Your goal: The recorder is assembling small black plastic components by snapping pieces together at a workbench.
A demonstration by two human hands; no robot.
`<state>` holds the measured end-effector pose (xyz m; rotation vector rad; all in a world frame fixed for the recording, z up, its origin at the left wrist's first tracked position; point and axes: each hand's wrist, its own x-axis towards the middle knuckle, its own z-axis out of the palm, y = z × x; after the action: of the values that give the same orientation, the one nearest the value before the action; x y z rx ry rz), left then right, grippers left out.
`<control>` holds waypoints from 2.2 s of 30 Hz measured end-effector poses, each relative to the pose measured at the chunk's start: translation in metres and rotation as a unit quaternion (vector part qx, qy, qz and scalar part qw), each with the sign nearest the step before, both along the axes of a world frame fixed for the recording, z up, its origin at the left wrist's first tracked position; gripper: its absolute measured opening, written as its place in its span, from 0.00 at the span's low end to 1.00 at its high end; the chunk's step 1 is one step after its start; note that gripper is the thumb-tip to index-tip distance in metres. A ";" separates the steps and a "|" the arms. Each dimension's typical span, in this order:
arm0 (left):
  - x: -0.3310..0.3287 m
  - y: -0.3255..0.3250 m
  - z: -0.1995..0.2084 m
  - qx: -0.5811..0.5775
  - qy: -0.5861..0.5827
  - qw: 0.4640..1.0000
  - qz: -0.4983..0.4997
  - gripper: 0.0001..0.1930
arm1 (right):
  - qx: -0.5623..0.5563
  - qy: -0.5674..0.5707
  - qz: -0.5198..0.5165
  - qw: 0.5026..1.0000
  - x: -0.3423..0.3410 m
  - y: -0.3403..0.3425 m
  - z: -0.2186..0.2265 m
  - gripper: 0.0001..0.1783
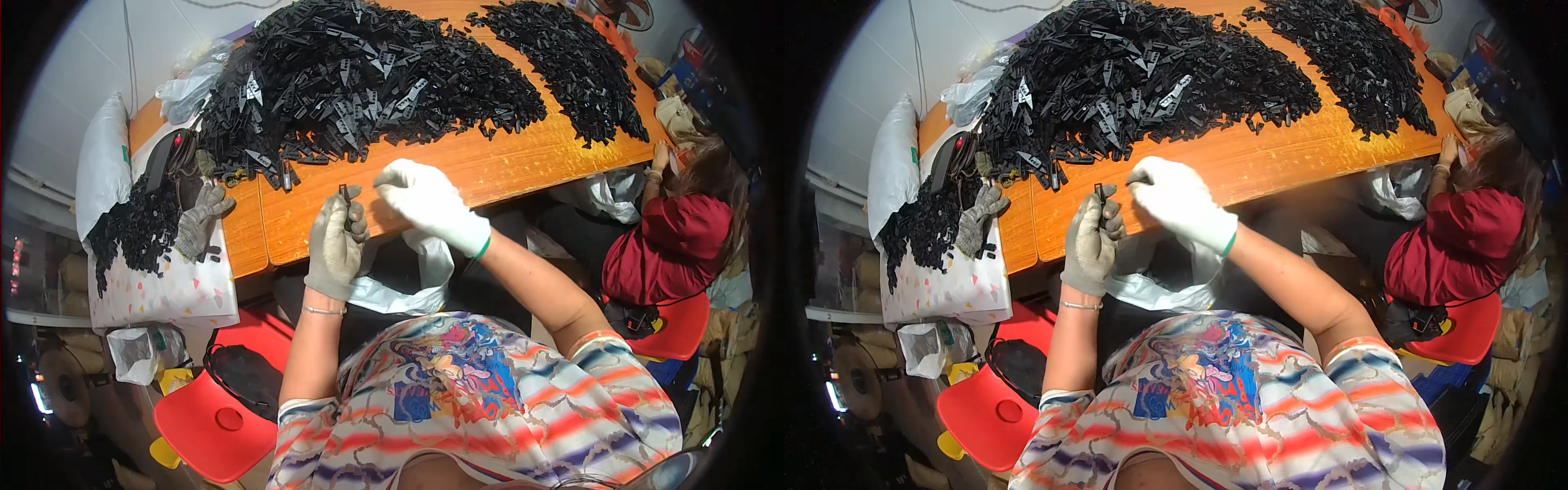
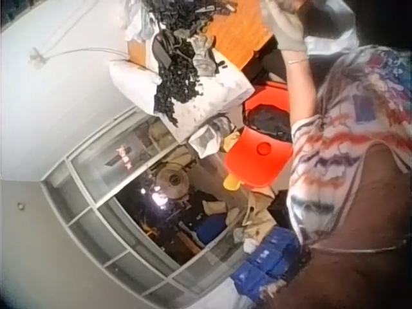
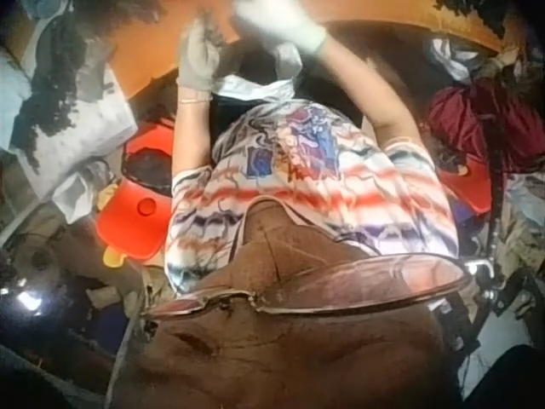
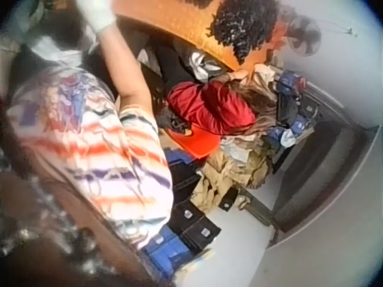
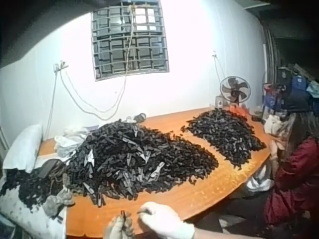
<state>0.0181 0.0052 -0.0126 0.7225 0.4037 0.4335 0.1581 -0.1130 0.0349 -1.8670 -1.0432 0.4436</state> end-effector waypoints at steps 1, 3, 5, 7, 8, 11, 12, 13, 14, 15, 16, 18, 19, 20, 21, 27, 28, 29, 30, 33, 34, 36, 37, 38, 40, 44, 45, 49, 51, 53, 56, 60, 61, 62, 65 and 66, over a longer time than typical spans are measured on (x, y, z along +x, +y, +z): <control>0.000 -0.004 0.001 0.000 -0.001 1.000 -0.002 0.14 | 0.023 0.002 0.002 1.000 -0.007 0.001 0.003 0.13; -0.002 -0.010 0.003 0.017 -0.004 0.999 0.029 0.13 | 0.059 0.034 0.011 0.998 -0.015 0.004 0.006 0.13; -0.004 -0.016 0.007 0.031 -0.003 0.999 0.039 0.11 | 0.078 0.043 0.001 0.996 -0.018 0.010 0.002 0.13; -0.005 -0.018 0.013 0.070 -0.009 0.997 0.032 0.11 | 0.096 0.052 -0.009 0.994 -0.020 0.012 0.001 0.14; -0.005 -0.020 0.017 0.070 -0.010 0.997 0.034 0.11 | 0.106 0.061 -0.008 0.992 -0.022 0.013 0.001 0.14; -0.004 -0.026 0.026 0.116 0.009 0.991 0.060 0.11 | 0.108 0.087 -0.015 0.990 -0.028 0.015 0.008 0.14; -0.004 -0.026 0.027 0.128 0.021 0.989 0.064 0.12 | 0.100 0.106 -0.024 0.989 -0.029 0.015 0.010 0.14; -0.004 -0.026 0.028 0.139 0.032 0.987 0.069 0.12 | 0.100 0.105 -0.024 0.989 -0.028 0.016 0.009 0.14; -0.003 -0.027 0.028 0.139 0.031 0.987 0.068 0.12 | 0.106 0.097 -0.020 0.989 -0.027 0.016 0.006 0.14; -0.002 -0.027 0.029 0.141 0.035 0.987 0.073 0.12 | 0.111 0.089 -0.016 0.990 -0.026 0.017 0.004 0.14; -0.001 -0.028 0.029 0.142 0.038 0.986 0.077 0.12 | 0.111 0.089 -0.017 0.990 -0.026 0.016 0.004 0.14; -0.001 -0.029 0.030 0.157 0.049 0.983 0.083 0.12 | 0.107 0.077 -0.008 0.991 -0.026 0.015 0.004 0.13; -0.002 -0.029 0.030 0.172 0.059 0.979 0.088 0.11 | 0.107 0.077 -0.008 0.991 -0.027 0.014 0.004 0.13; -0.002 -0.030 0.029 0.171 0.059 0.980 0.087 0.11 | 0.102 0.064 0.002 0.993 -0.027 0.013 0.004 0.14; -0.002 -0.030 0.028 0.179 0.069 0.977 0.090 0.11 | 0.097 0.051 0.011 0.994 -0.027 0.013 0.004 0.14; -0.002 -0.031 0.023 0.236 0.113 0.961 0.089 0.09 | 0.004 -0.159 0.061 0.985 -0.021 0.009 0.007 0.13; 0.000 -0.031 0.022 0.258 0.128 0.952 0.099 0.09 | 0.003 -0.158 0.060 0.986 -0.019 0.011 0.005 0.13; 0.002 -0.031 0.019 0.258 0.128 0.953 0.097 0.09 | -0.012 -0.206 0.083 0.975 -0.017 0.013 0.003 0.11; 0.004 -0.030 0.013 0.275 0.143 0.944 0.110 0.09 | -0.027 -0.254 0.105 0.961 -0.014 0.015 0.000 0.10; 0.013 -0.034 0.017 0.266 0.166 0.942 0.122 0.10 | 0.002 -0.297 0.097 0.950 -0.009 0.019 -0.010 0.07; 0.017 -0.035 0.020 0.240 0.174 0.947 0.125 0.10 | 0.000 -0.295 0.093 0.951 -0.007 0.018 -0.012 0.07; 0.022 -0.030 0.013 0.233 0.178 0.951 0.097 0.10 | 0.004 -0.299 0.066 0.952 -0.006 0.018 -0.016 0.07; 0.026 -0.028 0.012 0.226 0.180 0.955 0.069 0.10 | 0.007 -0.297 0.070 0.952 -0.004 0.013 -0.017 0.06; 0.035 -0.033 0.015 0.177 0.185 0.963 0.081 0.11 | -0.013 -0.279 0.051 0.959 -0.003 0.010 -0.015 0.06; 0.039 -0.030 0.013 0.163 0.189 0.966 0.062 0.11 | -0.039 -0.240 0.014 0.970 -0.003 0.005 -0.014 0.06; 0.049 -0.028 0.010 0.213 0.151 0.965 0.022 0.12 | -0.055 -0.226 -0.022 0.972 0.005 -0.001 -0.015 0.07; 0.049 -0.028 0.013 0.269 0.123 0.955 0.012 0.11 | -0.043 -0.197 -0.044 0.978 0.006 -0.001 -0.011 0.08; 0.039 -0.037 0.024 0.210 0.097 0.972 -0.032 0.13 | -0.028 -0.025 -0.072 0.997 0.025 -0.009 -0.001 0.16; 0.022 -0.039 0.017 0.163 0.120 0.979 -0.033 0.12 | 0.014 -0.032 -0.024 0.999 0.034 -0.014 -0.009 0.18; 0.012 -0.038 0.013 0.124 0.110 0.986 -0.031 0.12 | 0.022 0.160 0.144 0.976 0.042 -0.023 -0.008 0.18; 0.002 -0.040 0.005 0.087 0.071 0.991 -0.072 0.14 | 0.071 0.242 0.165 0.953 0.037 -0.027 -0.005 0.17; 0.001 -0.055 0.007 0.041 0.043 0.992 -0.110 0.16 | 0.091 0.333 0.152 0.926 0.018 -0.022 -0.015 0.15; -0.001 -0.057 0.007 0.015 0.037 0.993 -0.111 0.16 | 0.063 0.268 0.128 0.953 0.015 -0.019 -0.016 0.14; -0.005 -0.058 0.001 0.011 0.025 0.994 -0.110 0.17 | 0.025 0.250 0.107 0.962 0.009 -0.018 -0.014 0.14; -0.019 -0.065 -0.013 0.018 0.061 0.994 -0.087 0.16 | -0.055 0.178 0.102 0.977 -0.001 -0.015 -0.031 0.15; -0.026 -0.066 -0.022 0.011 0.050 0.995 -0.085 0.14 | -0.085 0.151 0.114 0.978 -0.002 -0.014 -0.028 0.15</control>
<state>-0.0077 -0.0603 -0.0347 0.7951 0.4290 0.2421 0.1558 -0.1274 0.0073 -1.7620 -1.0389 0.9477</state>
